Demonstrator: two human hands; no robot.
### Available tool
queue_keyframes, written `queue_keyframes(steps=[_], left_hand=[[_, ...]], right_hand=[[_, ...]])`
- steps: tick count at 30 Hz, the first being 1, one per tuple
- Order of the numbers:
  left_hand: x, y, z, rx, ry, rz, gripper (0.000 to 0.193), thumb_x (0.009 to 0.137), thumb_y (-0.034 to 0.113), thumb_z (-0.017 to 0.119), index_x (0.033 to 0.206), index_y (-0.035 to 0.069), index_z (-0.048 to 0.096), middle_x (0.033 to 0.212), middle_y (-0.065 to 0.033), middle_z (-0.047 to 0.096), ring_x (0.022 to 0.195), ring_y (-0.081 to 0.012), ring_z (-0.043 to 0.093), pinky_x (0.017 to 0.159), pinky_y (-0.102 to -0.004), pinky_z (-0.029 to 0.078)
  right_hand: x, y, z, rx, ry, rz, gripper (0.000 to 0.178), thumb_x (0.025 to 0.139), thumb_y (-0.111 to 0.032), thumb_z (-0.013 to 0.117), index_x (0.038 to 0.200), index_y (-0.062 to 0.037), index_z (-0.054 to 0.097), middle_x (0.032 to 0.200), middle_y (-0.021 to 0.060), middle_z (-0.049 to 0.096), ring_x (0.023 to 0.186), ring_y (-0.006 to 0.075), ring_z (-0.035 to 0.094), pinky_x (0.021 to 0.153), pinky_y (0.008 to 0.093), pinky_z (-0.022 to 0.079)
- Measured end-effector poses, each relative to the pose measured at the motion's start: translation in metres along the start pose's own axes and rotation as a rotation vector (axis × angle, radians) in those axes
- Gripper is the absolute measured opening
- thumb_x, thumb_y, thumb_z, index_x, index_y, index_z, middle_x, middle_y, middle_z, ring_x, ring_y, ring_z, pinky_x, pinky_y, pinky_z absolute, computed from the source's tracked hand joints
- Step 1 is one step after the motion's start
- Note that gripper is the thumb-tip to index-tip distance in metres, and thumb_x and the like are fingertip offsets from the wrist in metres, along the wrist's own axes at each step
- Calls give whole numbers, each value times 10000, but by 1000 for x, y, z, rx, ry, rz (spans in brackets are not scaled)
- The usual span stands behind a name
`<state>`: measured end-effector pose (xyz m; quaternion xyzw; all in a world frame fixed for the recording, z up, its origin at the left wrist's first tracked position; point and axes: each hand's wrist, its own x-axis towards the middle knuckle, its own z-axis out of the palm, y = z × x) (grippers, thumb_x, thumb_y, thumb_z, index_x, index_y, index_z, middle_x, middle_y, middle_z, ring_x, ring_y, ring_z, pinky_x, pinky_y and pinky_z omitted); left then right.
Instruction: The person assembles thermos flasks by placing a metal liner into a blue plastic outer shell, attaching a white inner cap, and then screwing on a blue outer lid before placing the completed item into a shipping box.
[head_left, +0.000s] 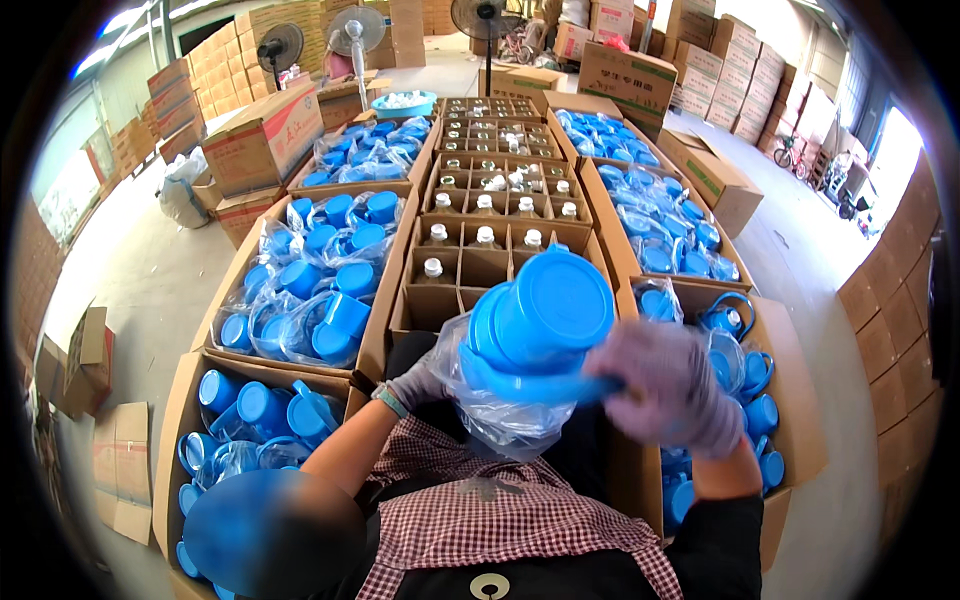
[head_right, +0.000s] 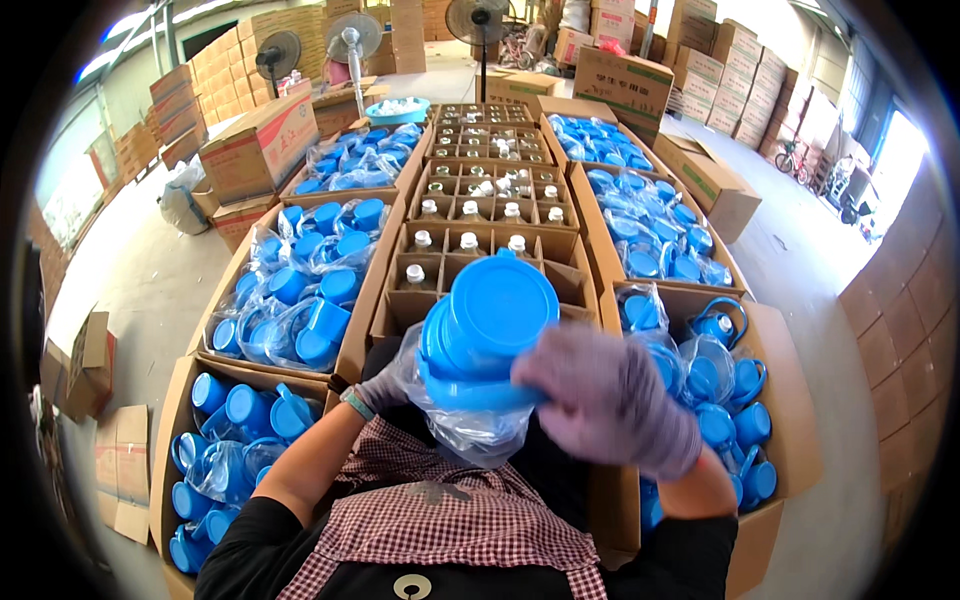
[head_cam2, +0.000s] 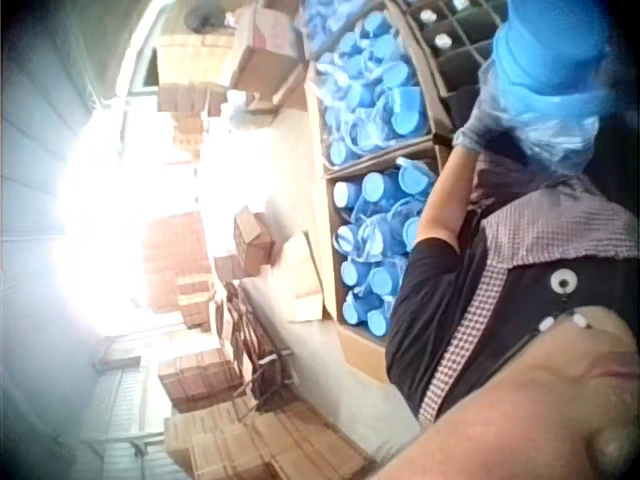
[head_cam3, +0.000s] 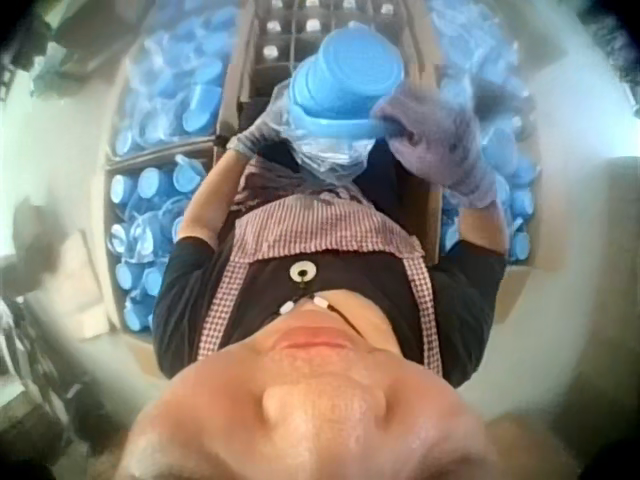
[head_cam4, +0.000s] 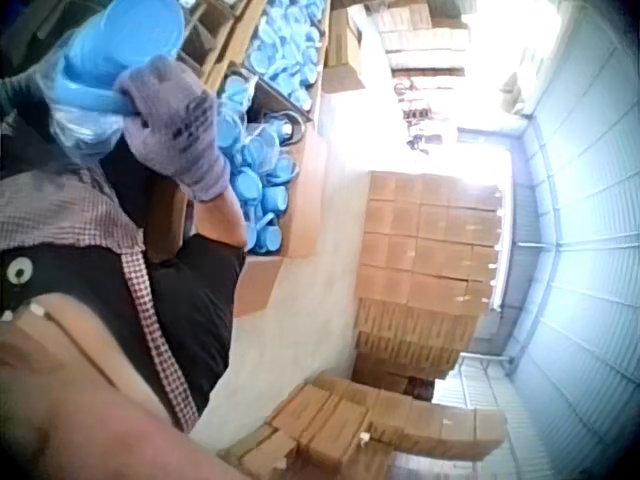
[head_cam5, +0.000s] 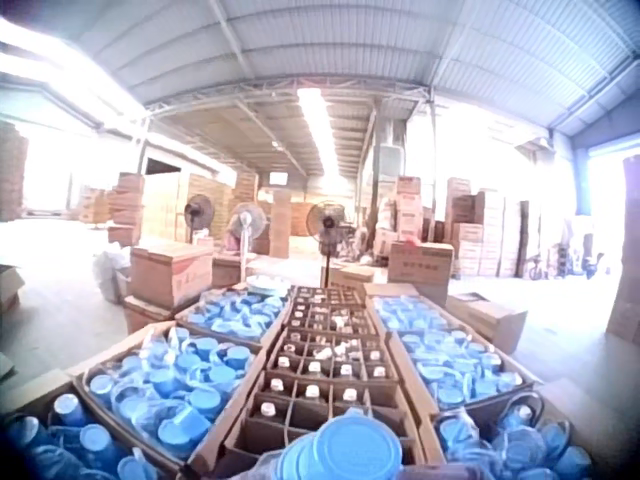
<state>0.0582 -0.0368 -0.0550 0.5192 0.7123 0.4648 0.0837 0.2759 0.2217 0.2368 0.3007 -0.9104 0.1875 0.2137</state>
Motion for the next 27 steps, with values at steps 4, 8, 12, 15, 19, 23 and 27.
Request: queue_keyframes(steps=[4,8,12,15,19,23,27], left_hand=[[10,-19,-2,48,61,-14,792,809,411,870,1439,68,536,1400,-147,623,1274,-275,601,1121,-410,465],[27,-20,7,9,28,39,763,836,488,830,1408,55,572,1366,-146,653,1268,-297,608,1113,-416,466],[0,-54,1,-663,-118,-292,650,1024,432,637,1512,38,468,1435,-131,597,1322,-250,566,1139,-406,448],[7,-36,26,-966,-122,-373,664,1028,396,650,1535,26,436,1478,-123,561,1355,-247,542,1148,-403,450],[-8,30,39,-641,42,-157,689,1034,454,619,1533,17,434,1464,-126,569,1343,-248,550,1121,-401,470],[-35,62,7,-507,196,-97,720,1039,511,588,1530,8,432,1450,-128,578,1331,-249,558,1094,-399,491],[-50,28,-39,-825,323,-148,829,1015,557,607,1585,20,335,1491,-148,535,1388,-258,508,1070,-398,524]], right_hand=[[-105,15,92,9,-284,192,224,788,-205,780,998,-133,754,981,46,704,890,261,683,793,395,563],[-143,53,195,-100,17,140,283,817,-230,759,1075,-116,738,1096,74,689,1027,301,659,872,427,550],[-79,26,190,-125,256,-123,435,858,-389,769,1196,-122,709,1100,78,690,1044,332,648,926,482,509],[-38,12,147,-116,173,-130,466,832,-464,794,1158,-138,729,1074,75,684,1029,334,647,878,501,511],[-42,1,137,198,205,-4,570,770,-540,853,1115,-96,759,1125,112,693,1061,359,642,982,529,484],[-59,-10,127,272,221,70,628,767,-575,865,1145,-86,753,1189,118,696,1143,371,651,1089,558,442],[-50,14,57,608,312,-170,497,827,-595,806,707,-122,712,746,17,675,744,226,634,779,383,456]])
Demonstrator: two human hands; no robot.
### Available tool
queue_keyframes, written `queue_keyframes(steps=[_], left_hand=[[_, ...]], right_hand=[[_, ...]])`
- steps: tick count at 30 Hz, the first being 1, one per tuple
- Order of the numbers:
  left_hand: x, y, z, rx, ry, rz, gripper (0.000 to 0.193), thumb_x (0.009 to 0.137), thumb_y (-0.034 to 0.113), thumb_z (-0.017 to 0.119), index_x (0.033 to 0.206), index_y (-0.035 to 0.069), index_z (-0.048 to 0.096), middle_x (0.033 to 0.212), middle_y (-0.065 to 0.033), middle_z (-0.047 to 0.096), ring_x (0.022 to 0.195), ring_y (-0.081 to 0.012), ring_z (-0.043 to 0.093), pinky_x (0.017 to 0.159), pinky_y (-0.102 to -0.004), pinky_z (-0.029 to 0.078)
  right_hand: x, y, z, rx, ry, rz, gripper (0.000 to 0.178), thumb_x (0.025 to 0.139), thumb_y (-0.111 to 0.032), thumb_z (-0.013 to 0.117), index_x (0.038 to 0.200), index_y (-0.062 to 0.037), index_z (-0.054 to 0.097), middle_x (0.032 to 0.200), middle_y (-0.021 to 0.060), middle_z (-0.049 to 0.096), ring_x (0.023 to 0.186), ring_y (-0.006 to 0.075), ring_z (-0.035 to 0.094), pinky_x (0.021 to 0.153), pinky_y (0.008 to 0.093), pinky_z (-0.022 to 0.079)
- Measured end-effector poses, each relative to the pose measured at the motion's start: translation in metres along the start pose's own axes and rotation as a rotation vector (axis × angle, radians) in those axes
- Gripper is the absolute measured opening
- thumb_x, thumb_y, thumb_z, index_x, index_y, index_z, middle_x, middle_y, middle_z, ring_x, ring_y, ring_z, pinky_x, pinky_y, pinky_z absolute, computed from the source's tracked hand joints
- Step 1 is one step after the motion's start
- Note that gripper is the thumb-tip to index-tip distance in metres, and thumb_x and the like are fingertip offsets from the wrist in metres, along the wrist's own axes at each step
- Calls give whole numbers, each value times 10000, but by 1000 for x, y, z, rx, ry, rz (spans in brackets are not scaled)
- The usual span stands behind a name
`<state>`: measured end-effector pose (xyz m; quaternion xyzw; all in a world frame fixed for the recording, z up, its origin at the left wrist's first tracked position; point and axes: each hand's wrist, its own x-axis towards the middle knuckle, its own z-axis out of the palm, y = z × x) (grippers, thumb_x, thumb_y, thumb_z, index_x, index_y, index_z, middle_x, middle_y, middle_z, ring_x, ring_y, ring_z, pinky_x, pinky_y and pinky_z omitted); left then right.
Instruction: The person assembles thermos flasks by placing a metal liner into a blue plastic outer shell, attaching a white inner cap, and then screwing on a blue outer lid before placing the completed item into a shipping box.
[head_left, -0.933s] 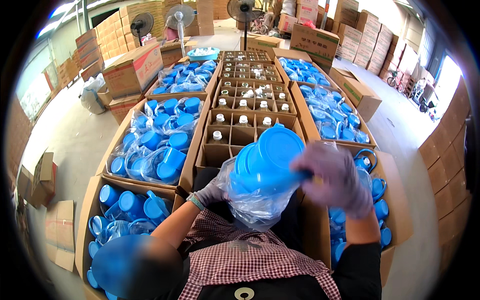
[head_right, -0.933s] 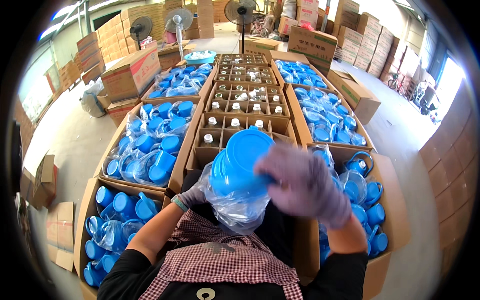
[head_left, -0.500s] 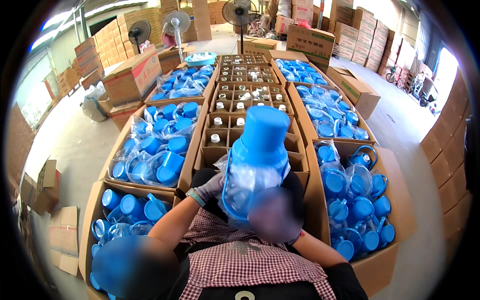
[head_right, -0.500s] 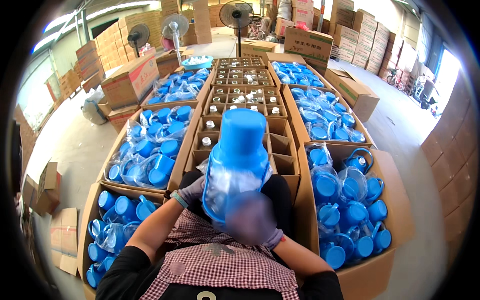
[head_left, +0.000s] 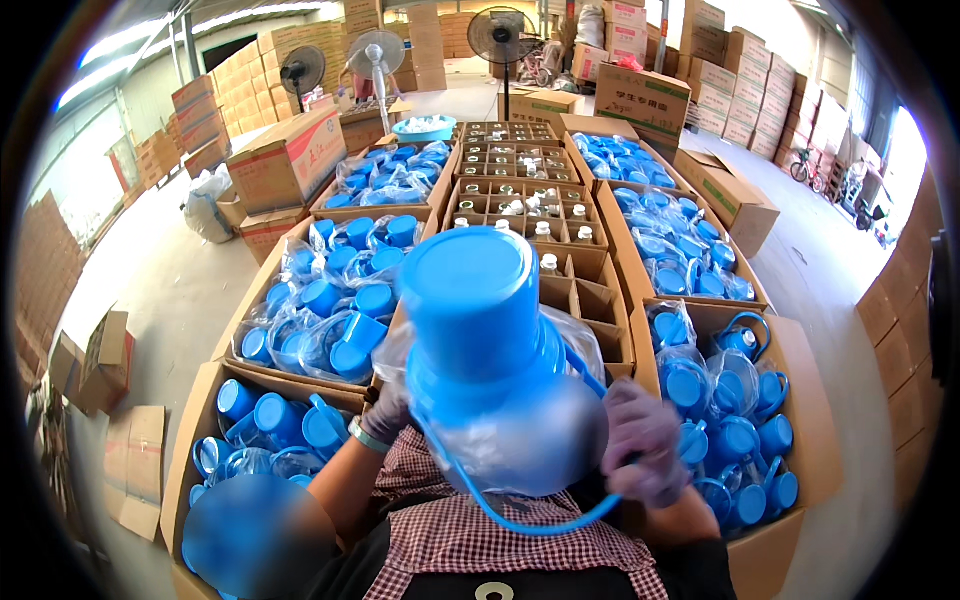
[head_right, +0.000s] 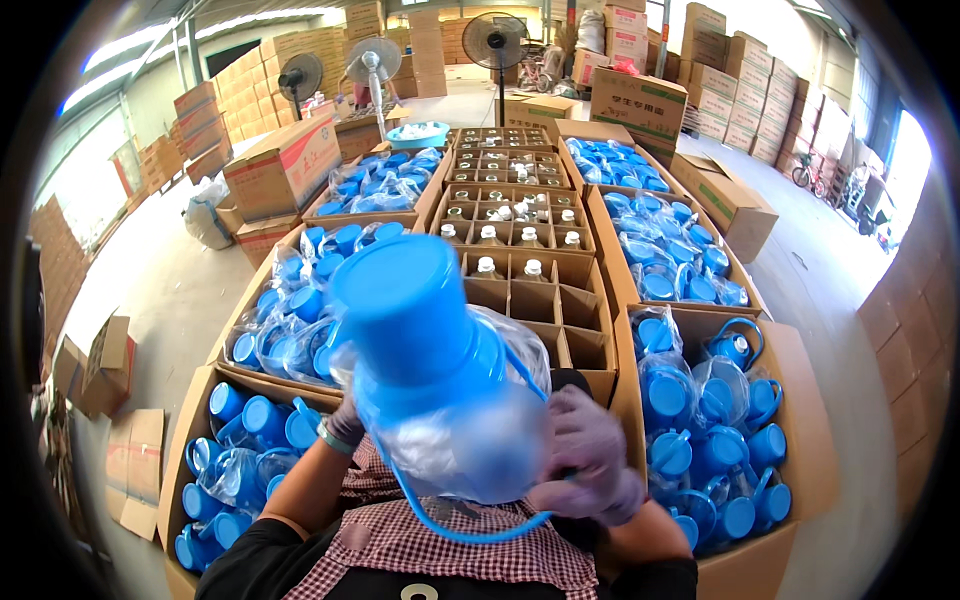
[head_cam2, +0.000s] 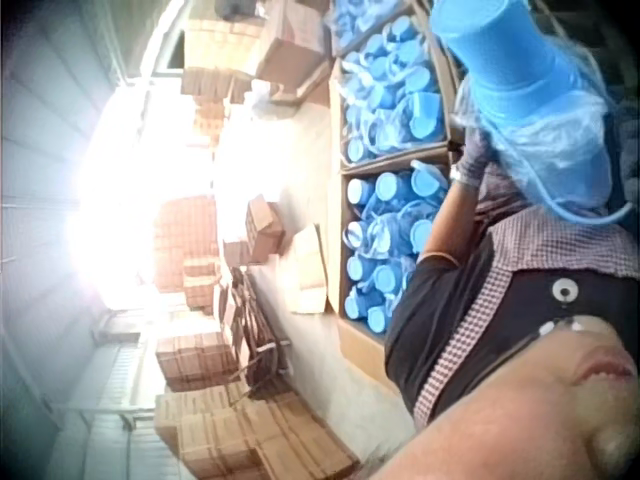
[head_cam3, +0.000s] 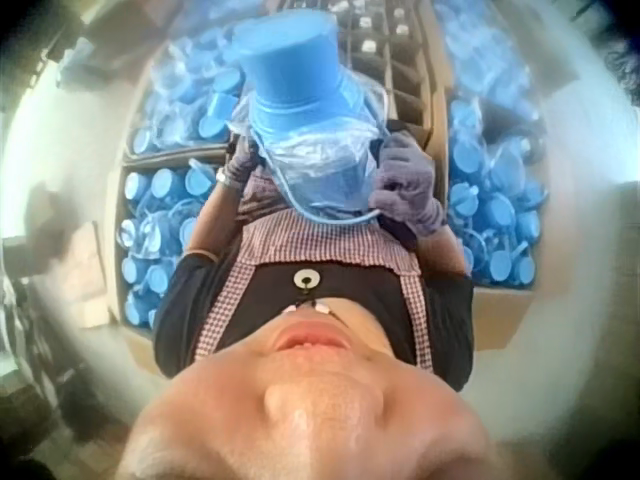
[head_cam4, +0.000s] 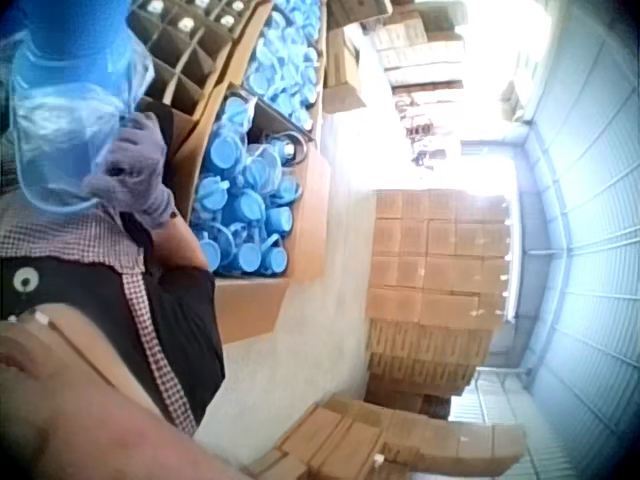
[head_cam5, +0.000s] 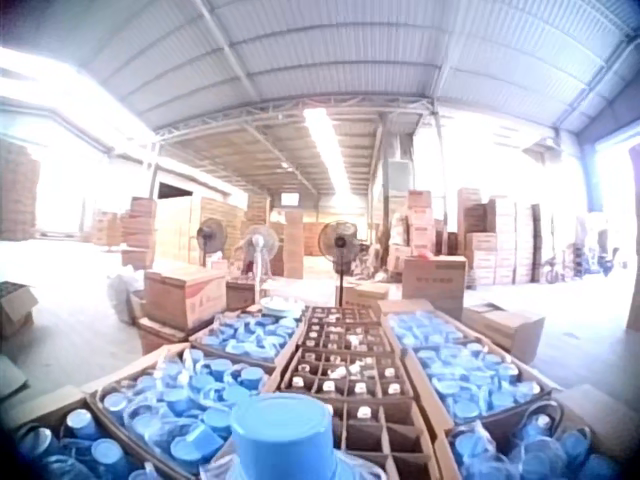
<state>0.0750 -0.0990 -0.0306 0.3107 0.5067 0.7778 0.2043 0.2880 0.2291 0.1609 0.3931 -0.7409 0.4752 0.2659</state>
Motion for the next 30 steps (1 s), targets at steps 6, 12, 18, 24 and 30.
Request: queue_keyframes(steps=[6,12,18,24,30], left_hand=[[120,50,67,-309,-401,243,681,1030,319,669,1578,49,367,1562,-179,471,1337,-242,545,1102,-401,499],[136,14,171,-268,-368,115,675,1039,362,621,1582,55,365,1570,-177,463,1357,-256,528,1121,-420,480],[170,17,166,-317,-343,54,674,1050,414,565,1588,62,362,1580,-176,454,1382,-273,507,1142,-444,457],[214,23,121,-435,-277,6,681,1061,467,508,1593,69,359,1590,-174,445,1406,-290,487,1164,-467,434],[154,-41,70,-586,-162,-202,694,1072,519,452,1598,76,356,1600,-173,435,1430,-308,467,1186,-490,412]], right_hand=[[92,21,-61,675,-518,-210,530,958,-581,682,681,-131,717,671,-6,615,790,220,633,750,331,432],[122,28,-36,813,-363,130,575,1005,-515,597,621,-96,685,643,53,634,714,238,595,755,381,497],[161,-41,26,388,-784,92,545,920,-379,788,564,-64,522,558,65,440,576,237,471,666,374,409],[202,-43,44,278,-1125,220,551,936,-514,716,726,-4,699,650,114,596,665,226,612,677,380,486],[177,-20,39,217,-794,-89,390,906,-334,771,1139,-52,637,1146,150,647,1119,335,632,998,428,500]])
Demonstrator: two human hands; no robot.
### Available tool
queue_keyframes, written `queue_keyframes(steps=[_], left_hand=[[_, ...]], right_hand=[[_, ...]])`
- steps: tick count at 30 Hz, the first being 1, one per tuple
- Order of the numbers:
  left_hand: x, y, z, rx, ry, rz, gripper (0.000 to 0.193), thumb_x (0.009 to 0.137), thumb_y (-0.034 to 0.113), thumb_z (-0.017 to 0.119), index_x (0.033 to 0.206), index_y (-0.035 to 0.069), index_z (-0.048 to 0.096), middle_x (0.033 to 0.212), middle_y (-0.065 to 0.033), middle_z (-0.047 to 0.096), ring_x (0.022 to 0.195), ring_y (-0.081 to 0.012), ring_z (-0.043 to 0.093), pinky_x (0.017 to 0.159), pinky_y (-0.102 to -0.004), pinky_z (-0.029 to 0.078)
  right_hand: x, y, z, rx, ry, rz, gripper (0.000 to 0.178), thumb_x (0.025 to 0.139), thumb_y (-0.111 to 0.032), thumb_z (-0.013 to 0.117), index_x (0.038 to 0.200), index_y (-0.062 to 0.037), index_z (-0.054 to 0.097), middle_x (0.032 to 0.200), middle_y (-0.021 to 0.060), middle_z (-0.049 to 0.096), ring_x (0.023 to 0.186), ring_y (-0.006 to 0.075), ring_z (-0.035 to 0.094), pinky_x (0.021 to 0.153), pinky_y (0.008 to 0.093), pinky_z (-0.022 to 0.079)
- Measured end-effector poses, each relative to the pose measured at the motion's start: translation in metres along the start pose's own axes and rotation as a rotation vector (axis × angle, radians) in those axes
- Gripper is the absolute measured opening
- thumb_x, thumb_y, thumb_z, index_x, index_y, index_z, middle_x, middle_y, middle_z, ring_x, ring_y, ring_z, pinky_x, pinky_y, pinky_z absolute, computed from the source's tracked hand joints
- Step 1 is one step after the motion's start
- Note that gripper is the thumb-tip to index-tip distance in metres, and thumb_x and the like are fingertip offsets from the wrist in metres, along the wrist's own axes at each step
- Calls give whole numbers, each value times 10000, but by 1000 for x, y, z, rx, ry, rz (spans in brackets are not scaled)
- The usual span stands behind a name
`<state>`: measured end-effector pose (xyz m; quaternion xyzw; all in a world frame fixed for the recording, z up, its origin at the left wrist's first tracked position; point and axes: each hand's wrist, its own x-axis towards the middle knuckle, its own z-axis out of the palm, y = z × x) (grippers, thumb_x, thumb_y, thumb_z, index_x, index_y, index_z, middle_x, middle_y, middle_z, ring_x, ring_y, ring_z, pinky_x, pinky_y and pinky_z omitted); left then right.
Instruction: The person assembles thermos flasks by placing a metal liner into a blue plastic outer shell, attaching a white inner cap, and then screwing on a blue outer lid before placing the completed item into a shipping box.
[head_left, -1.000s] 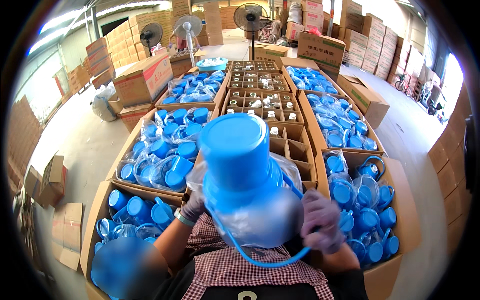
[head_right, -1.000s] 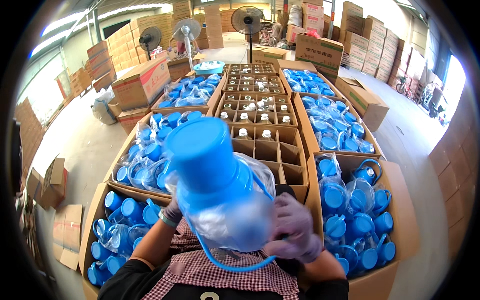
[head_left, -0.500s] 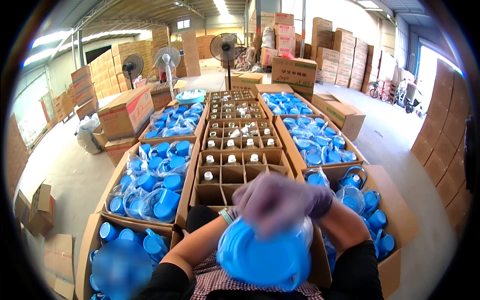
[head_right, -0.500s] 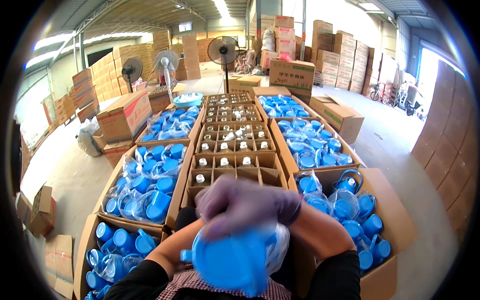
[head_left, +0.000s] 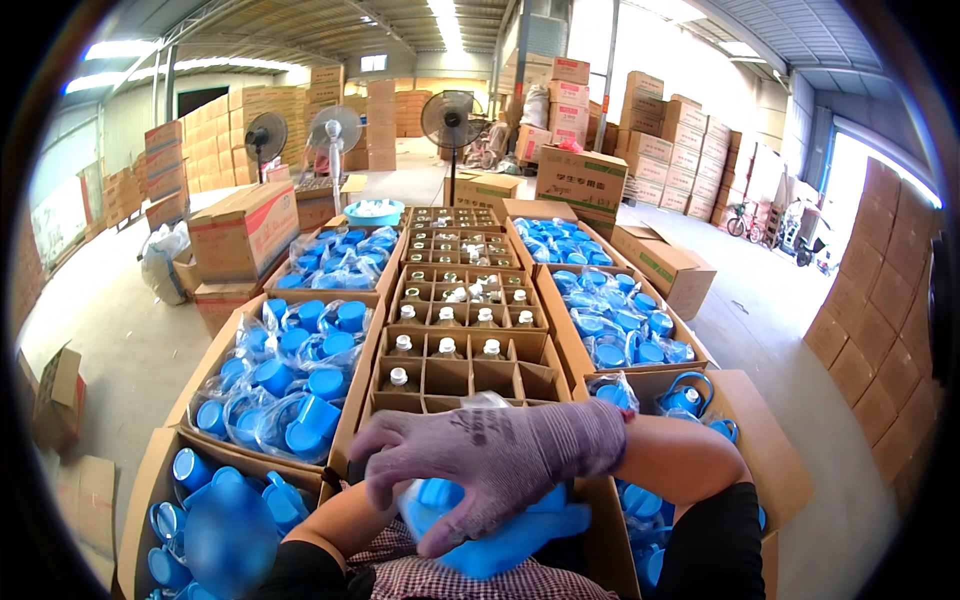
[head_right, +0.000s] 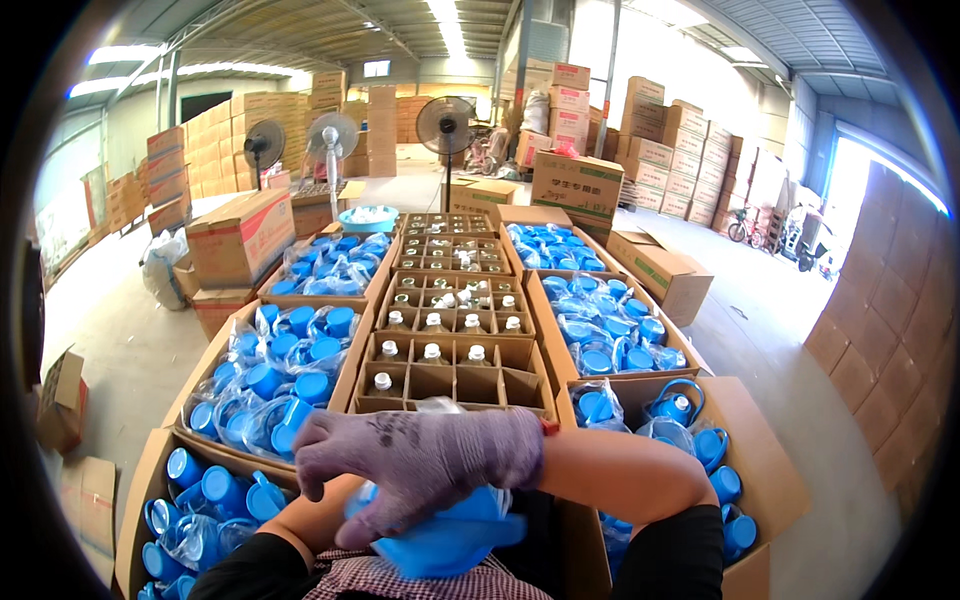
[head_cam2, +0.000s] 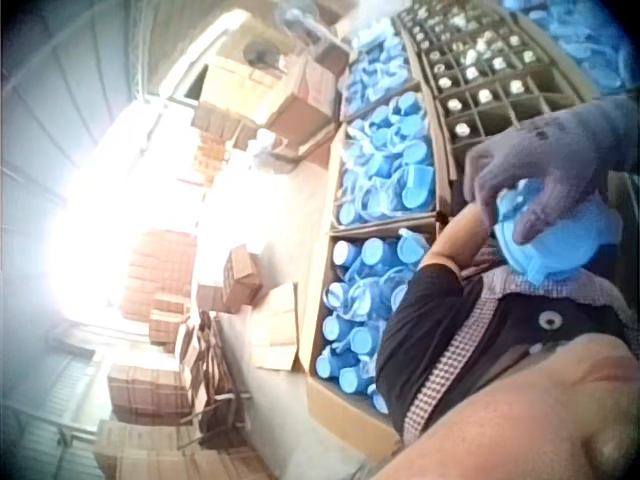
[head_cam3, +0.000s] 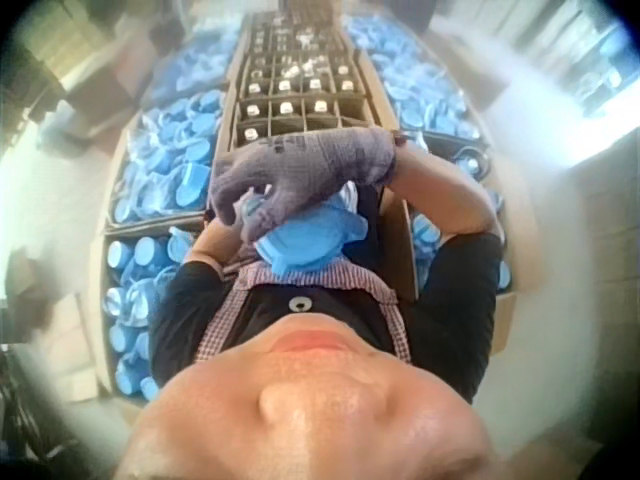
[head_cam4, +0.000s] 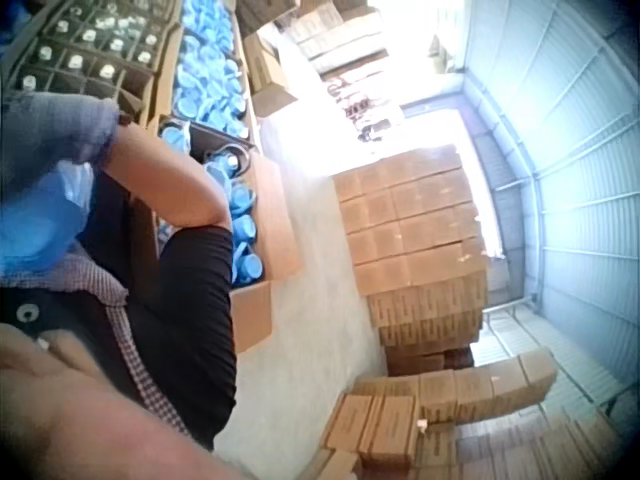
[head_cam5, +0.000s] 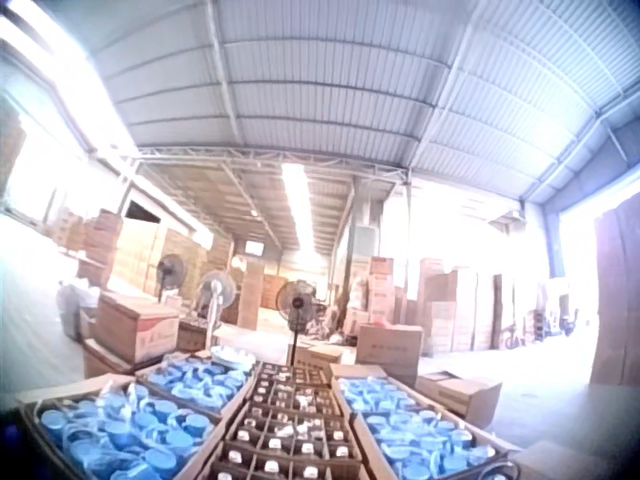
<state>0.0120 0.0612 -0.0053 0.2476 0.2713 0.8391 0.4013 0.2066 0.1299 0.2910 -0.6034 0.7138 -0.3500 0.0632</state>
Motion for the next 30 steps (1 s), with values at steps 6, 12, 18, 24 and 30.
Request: queue_keyframes(steps=[6,12,18,24,30], left_hand=[[-43,-24,-31,-99,72,-90,715,1083,571,395,1603,83,353,1610,-171,426,1455,-325,447,1208,-514,389],[-50,5,-27,-380,37,-88,602,1123,463,411,1547,36,416,1523,-186,529,1346,-295,572,1151,-437,472],[-43,-24,-47,-214,275,16,447,1120,399,466,1331,31,608,1183,-97,728,1020,-207,705,924,-353,600],[-104,-50,-45,302,256,-154,421,1074,226,593,1424,-6,565,1375,-107,633,1221,-203,605,1093,-367,486],[-166,128,25,721,712,682,573,1006,206,686,1511,31,480,1420,-110,599,1333,-191,539,1117,-355,456]], right_hand=[[-48,-18,42,-586,-45,213,551,901,-536,730,1244,-115,635,1329,145,563,1297,375,539,1162,570,343],[-126,44,75,-792,796,439,1086,705,-664,863,1530,-94,448,1569,222,411,1484,422,372,1218,575,290],[-133,118,128,-53,1073,476,1226,666,-647,905,1579,-38,359,1584,202,400,1477,359,395,1219,486,336],[-159,132,142,-210,1092,513,1117,774,-724,790,1540,-16,390,1427,182,496,1361,322,495,1140,462,408],[-160,147,147,-259,1147,596,1077,814,-745,734,1520,-2,404,1339,206,509,1276,350,534,1081,471,440]])
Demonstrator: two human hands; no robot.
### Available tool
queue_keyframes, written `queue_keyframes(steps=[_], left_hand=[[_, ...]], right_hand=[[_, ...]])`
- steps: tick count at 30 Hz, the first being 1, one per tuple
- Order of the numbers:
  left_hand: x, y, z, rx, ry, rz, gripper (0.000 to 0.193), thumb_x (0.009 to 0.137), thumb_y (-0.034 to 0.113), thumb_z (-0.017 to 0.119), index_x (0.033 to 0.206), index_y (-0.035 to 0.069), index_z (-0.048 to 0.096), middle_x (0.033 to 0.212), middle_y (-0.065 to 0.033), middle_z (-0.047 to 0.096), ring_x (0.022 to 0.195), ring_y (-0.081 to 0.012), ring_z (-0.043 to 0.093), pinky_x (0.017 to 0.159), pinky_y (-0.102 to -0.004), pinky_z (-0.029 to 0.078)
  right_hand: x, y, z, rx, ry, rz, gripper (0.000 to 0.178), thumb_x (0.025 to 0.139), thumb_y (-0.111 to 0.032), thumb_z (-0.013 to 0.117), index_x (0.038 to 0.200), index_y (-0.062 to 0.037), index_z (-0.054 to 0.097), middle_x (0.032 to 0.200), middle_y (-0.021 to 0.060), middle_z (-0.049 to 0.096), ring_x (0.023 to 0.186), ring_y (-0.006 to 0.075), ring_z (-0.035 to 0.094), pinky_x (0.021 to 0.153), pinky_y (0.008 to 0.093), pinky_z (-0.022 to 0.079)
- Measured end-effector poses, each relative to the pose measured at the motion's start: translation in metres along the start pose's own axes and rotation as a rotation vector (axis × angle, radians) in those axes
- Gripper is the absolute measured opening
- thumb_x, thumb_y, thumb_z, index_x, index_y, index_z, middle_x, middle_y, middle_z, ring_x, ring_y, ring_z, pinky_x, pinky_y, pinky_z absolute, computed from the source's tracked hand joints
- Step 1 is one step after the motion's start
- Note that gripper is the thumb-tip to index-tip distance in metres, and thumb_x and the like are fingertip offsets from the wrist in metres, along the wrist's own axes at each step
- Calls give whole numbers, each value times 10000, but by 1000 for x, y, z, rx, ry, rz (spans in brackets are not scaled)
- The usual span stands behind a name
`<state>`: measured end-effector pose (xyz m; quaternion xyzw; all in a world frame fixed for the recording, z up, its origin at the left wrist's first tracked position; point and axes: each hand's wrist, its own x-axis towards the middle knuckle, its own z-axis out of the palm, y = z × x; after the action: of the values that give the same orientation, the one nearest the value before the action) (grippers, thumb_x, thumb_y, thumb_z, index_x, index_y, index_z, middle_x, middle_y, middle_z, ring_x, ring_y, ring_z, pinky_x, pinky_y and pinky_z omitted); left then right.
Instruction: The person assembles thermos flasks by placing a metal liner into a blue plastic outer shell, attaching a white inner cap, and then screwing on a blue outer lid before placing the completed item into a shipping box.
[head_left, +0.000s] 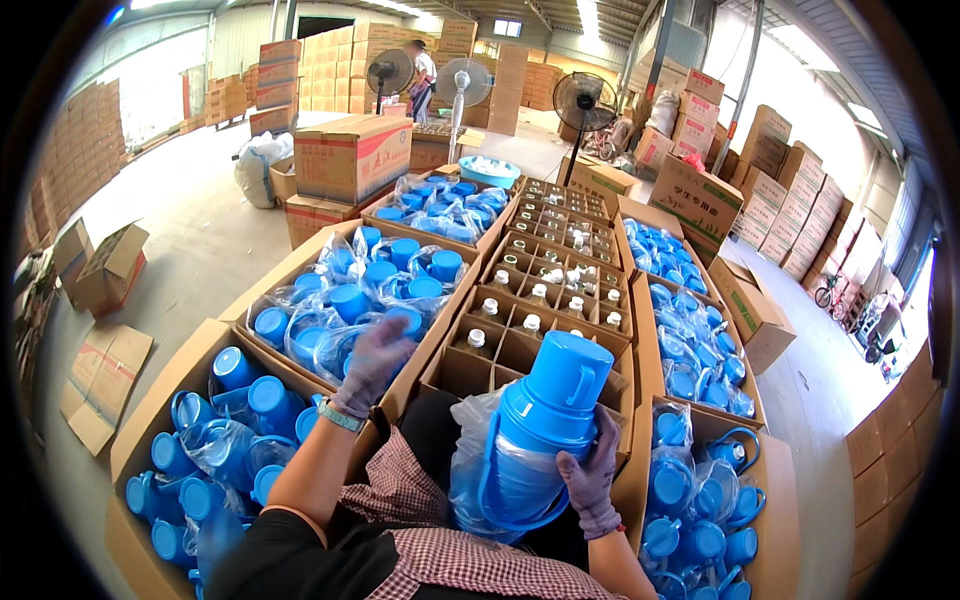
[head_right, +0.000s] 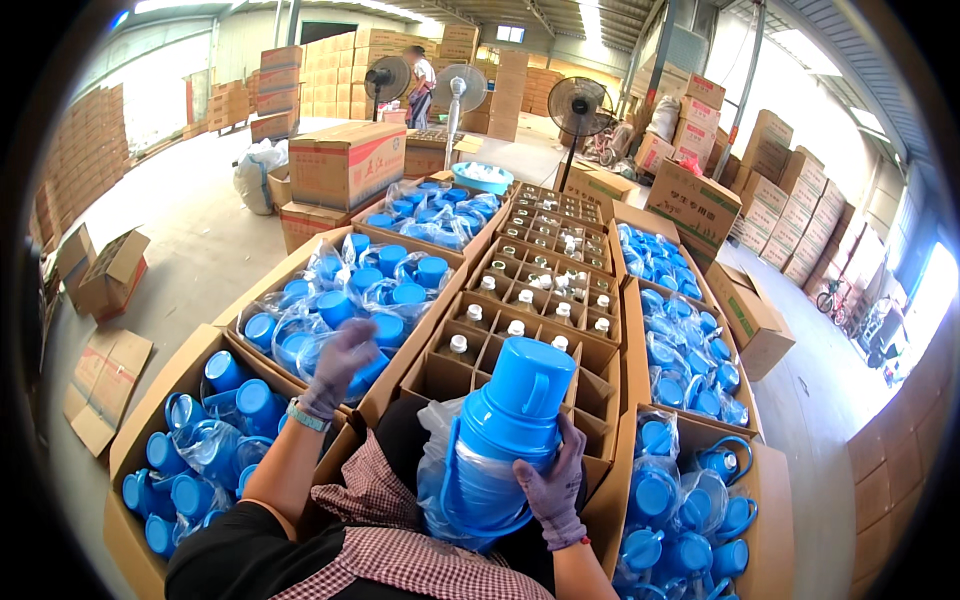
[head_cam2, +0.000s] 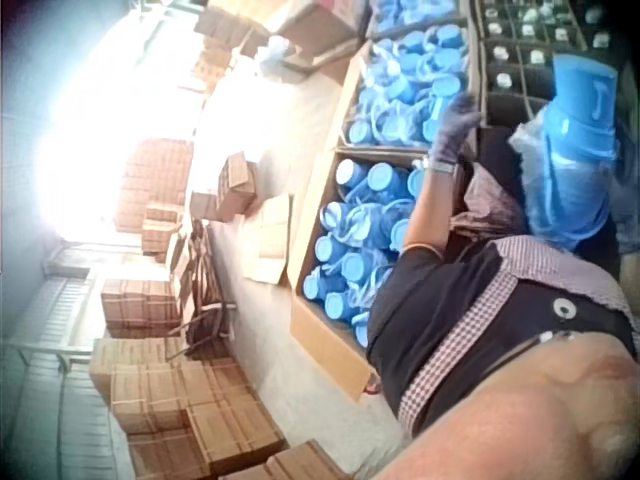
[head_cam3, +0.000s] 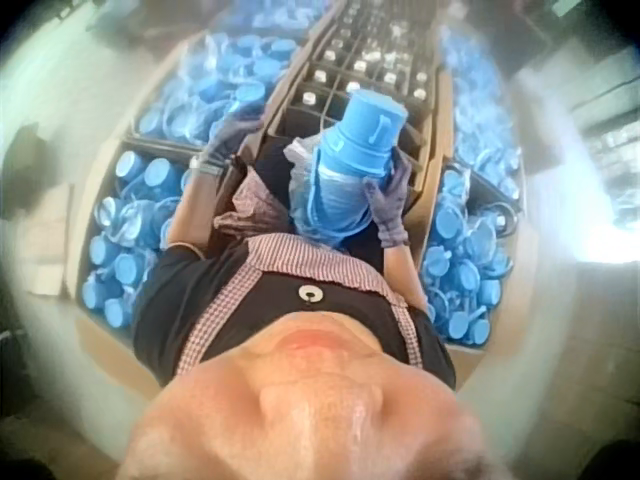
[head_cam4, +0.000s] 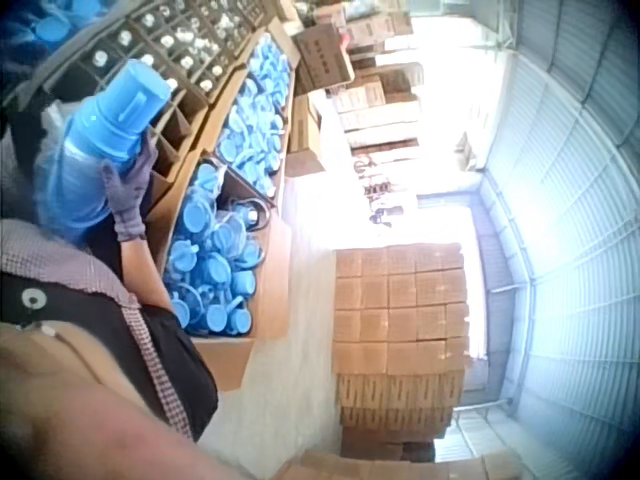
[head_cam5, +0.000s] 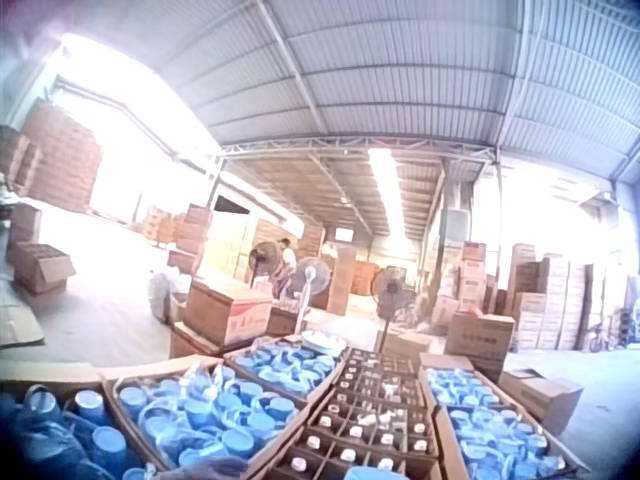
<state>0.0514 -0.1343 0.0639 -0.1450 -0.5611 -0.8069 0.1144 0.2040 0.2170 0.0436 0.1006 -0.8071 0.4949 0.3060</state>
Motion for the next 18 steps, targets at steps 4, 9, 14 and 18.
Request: queue_keyframes(steps=[4,9,14,18], left_hand=[[26,4,91,-103,-353,-139,738,974,304,753,1547,-14,415,1482,-157,546,1334,-246,561,1152,-399,437],[37,-67,140,-115,-986,-273,1078,872,688,692,1591,-20,314,1549,-174,482,1419,-260,481,1182,-420,405],[38,-61,156,-163,-1112,-458,1363,661,816,801,1615,4,265,1585,-162,445,1456,-269,445,1199,-427,389],[37,-75,157,-154,-1050,-429,1399,636,811,822,1621,5,242,1586,-157,442,1453,-265,447,1195,-427,396]], right_hand=[[9,-7,10,-119,-8,11,1071,812,-727,745,1513,7,401,1318,215,495,1202,362,542,1050,479,450],[8,-10,4,-132,11,-35,1036,824,-700,752,1477,34,423,1304,219,510,1214,368,539,1034,472,457],[51,-15,-14,-100,87,0,1014,801,-626,822,1454,45,431,1328,217,521,1234,371,556,1025,448,471],[100,-51,1,-317,122,-14,953,714,-431,907,1415,17,441,1276,203,525,1164,357,572,958,460,503]])
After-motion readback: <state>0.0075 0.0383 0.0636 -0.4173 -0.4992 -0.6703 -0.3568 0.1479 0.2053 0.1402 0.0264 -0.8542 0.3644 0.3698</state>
